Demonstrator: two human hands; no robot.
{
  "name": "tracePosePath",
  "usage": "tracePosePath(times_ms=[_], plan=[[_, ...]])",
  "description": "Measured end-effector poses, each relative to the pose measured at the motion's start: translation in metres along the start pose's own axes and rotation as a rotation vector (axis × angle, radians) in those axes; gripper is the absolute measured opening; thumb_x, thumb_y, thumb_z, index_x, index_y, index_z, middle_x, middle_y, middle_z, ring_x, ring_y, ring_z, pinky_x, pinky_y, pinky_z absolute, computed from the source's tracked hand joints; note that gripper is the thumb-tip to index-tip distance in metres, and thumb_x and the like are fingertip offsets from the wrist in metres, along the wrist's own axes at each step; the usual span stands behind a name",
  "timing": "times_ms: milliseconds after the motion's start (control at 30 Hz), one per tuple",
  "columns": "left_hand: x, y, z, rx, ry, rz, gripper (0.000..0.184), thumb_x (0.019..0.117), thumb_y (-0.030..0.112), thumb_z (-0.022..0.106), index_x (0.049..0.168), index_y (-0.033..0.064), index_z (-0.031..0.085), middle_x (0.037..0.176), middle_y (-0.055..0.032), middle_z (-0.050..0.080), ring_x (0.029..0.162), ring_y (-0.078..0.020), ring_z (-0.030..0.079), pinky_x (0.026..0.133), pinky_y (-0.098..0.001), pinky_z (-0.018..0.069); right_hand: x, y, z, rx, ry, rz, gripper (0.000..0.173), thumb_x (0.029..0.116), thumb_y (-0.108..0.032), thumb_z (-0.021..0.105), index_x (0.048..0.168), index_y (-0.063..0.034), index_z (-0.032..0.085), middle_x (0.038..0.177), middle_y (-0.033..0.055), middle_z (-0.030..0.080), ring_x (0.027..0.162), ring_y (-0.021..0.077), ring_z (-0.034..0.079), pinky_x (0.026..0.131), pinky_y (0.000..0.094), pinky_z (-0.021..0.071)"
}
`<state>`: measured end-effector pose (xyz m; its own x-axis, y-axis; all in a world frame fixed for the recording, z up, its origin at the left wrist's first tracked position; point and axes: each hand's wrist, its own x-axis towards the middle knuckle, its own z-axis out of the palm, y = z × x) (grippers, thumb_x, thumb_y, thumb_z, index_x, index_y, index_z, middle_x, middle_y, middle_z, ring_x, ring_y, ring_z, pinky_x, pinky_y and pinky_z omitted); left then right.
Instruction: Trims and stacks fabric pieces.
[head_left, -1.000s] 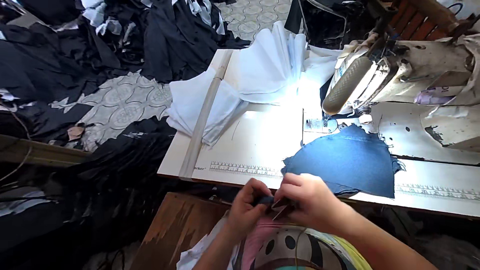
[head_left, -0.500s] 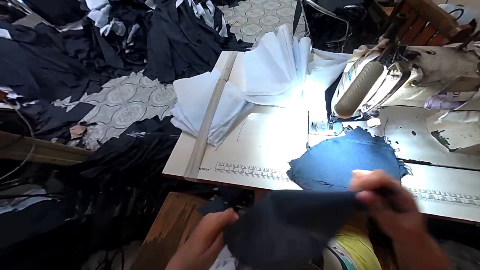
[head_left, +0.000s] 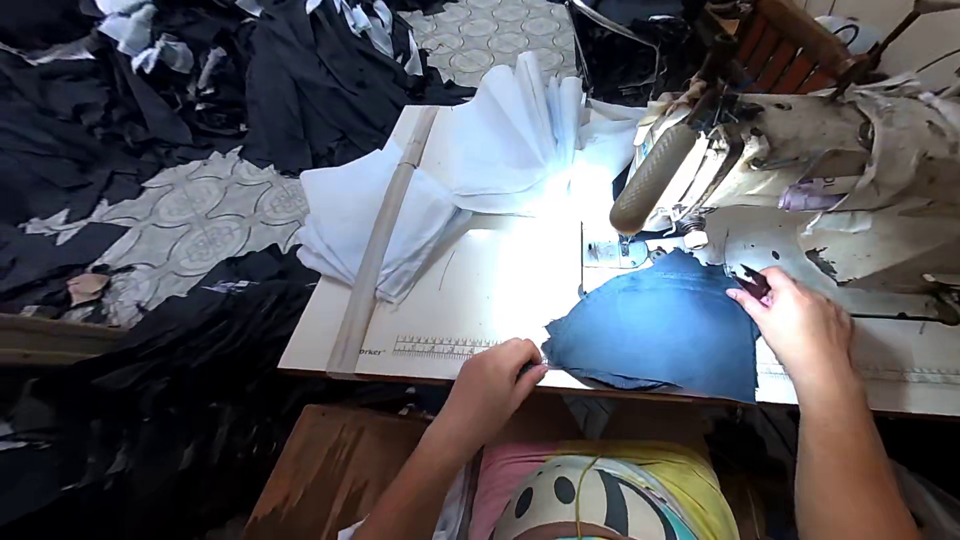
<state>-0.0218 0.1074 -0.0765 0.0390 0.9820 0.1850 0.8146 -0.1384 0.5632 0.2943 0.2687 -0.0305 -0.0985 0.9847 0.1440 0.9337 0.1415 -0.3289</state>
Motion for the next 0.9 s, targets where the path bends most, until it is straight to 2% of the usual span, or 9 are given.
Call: tracePosePath(times_ms=[100, 167, 200, 300, 500, 633, 767, 833, 900], plan=[[-0.003, -0.004, 0.007, 0.003, 0.075, 0.027, 0.020, 0.0964, 0.019, 0.062, 0.091, 0.0016, 0.072, 0.082, -0.0117, 0.069, 0.074, -0.0253, 0.071, 0.065, -0.0427, 0.0588, -0.025, -0.059, -0.007, 0.090, 0.045, -0.345, 0.048, 0.0936, -0.039, 0.067, 0.106, 0.0071, 0.069, 0.082, 0.0254, 0.069, 0.077, 0.0454, 0.069, 0.067, 0.0641, 0.0517], [-0.003, -0.006, 0.010, -0.006, 0.100, 0.037, 0.021, 0.0960, 0.020, 0.062, 0.091, 0.0025, 0.073, 0.081, -0.0103, 0.070, 0.074, -0.0235, 0.071, 0.066, -0.0405, 0.0588, -0.048, -0.102, 0.005, 0.079, -0.144, -0.602, 0.040, 0.0925, -0.040, 0.067, 0.092, -0.0001, 0.071, 0.075, 0.0176, 0.068, 0.072, 0.0380, 0.071, 0.062, 0.0558, 0.0538], [-0.003, -0.006, 0.011, -0.019, 0.117, 0.046, 0.021, 0.0953, 0.020, 0.063, 0.091, 0.0023, 0.073, 0.081, -0.0104, 0.070, 0.074, -0.0229, 0.071, 0.067, -0.0394, 0.0589, -0.056, -0.121, 0.006, 0.022, -0.354, -0.640, 0.039, 0.0963, -0.038, 0.066, 0.097, 0.0002, 0.070, 0.080, 0.0194, 0.069, 0.079, 0.0400, 0.071, 0.068, 0.0560, 0.0536], [-0.006, -0.010, 0.014, -0.080, 0.178, 0.051, 0.021, 0.0928, 0.020, 0.066, 0.091, 0.0002, 0.071, 0.078, -0.0103, 0.070, 0.070, -0.0187, 0.069, 0.067, -0.0316, 0.0575, -0.056, -0.155, 0.015, -0.140, -0.735, -0.588, 0.041, 0.1050, -0.035, 0.055, 0.119, 0.0032, 0.063, 0.101, 0.0243, 0.070, 0.101, 0.0417, 0.068, 0.088, 0.0542, 0.0484], [-0.008, -0.024, 0.019, -0.186, 0.227, 0.144, 0.021, 0.0892, 0.019, 0.070, 0.083, 0.0000, 0.066, 0.071, -0.0083, 0.067, 0.065, -0.0086, 0.063, 0.065, -0.0167, 0.0505, -0.066, -0.157, 0.035, -0.104, -0.528, -0.684, 0.031, 0.1013, -0.025, 0.061, 0.111, 0.0035, 0.068, 0.091, 0.0221, 0.071, 0.090, 0.0397, 0.070, 0.079, 0.0516, 0.0508], [-0.008, -0.029, 0.024, -0.254, 0.273, 0.201, 0.019, 0.0893, 0.019, 0.071, 0.083, 0.0011, 0.067, 0.074, -0.0078, 0.068, 0.070, -0.0062, 0.064, 0.070, -0.0133, 0.0501, -0.058, -0.156, 0.038, -0.114, -0.673, -0.656, 0.037, 0.1074, -0.030, 0.049, 0.109, 0.0035, 0.067, 0.095, 0.0239, 0.071, 0.097, 0.0416, 0.069, 0.084, 0.0545, 0.0487], [-0.020, -0.020, 0.013, -0.444, 0.443, 0.210, 0.019, 0.0942, 0.038, 0.072, 0.090, 0.0212, 0.063, 0.101, 0.0092, 0.059, 0.104, 0.0038, 0.055, 0.092, -0.0115, 0.0440, -0.054, -0.127, 0.042, 0.505, -0.537, -0.704, 0.044, 0.0891, -0.038, 0.074, 0.110, -0.0001, 0.068, 0.080, 0.0129, 0.067, 0.070, 0.0261, 0.064, 0.063, 0.0435, 0.0510], [-0.026, 0.001, -0.003, -0.580, 0.495, 0.244, 0.014, 0.0932, 0.041, 0.072, 0.092, 0.0291, 0.064, 0.105, 0.0177, 0.056, 0.106, 0.0105, 0.051, 0.092, -0.0067, 0.0413, -0.073, -0.134, 0.049, 0.878, -0.646, -0.718, 0.052, 0.0805, -0.024, 0.083, 0.123, 0.0012, 0.065, 0.080, 0.0081, 0.066, 0.067, 0.0106, 0.058, 0.061, 0.0273, 0.0494], [-0.027, 0.017, -0.011, -0.731, 0.515, 0.308, 0.011, 0.0954, 0.041, 0.070, 0.098, 0.0314, 0.066, 0.108, 0.0207, 0.057, 0.109, 0.0101, 0.051, 0.095, -0.0083, 0.0405, -0.097, -0.150, 0.057, 1.099, -0.713, -0.691, 0.034, 0.0836, -0.007, 0.077, 0.112, 0.0081, 0.068, 0.083, 0.0133, 0.069, 0.070, 0.0069, 0.061, 0.065, 0.0211, 0.0503]])
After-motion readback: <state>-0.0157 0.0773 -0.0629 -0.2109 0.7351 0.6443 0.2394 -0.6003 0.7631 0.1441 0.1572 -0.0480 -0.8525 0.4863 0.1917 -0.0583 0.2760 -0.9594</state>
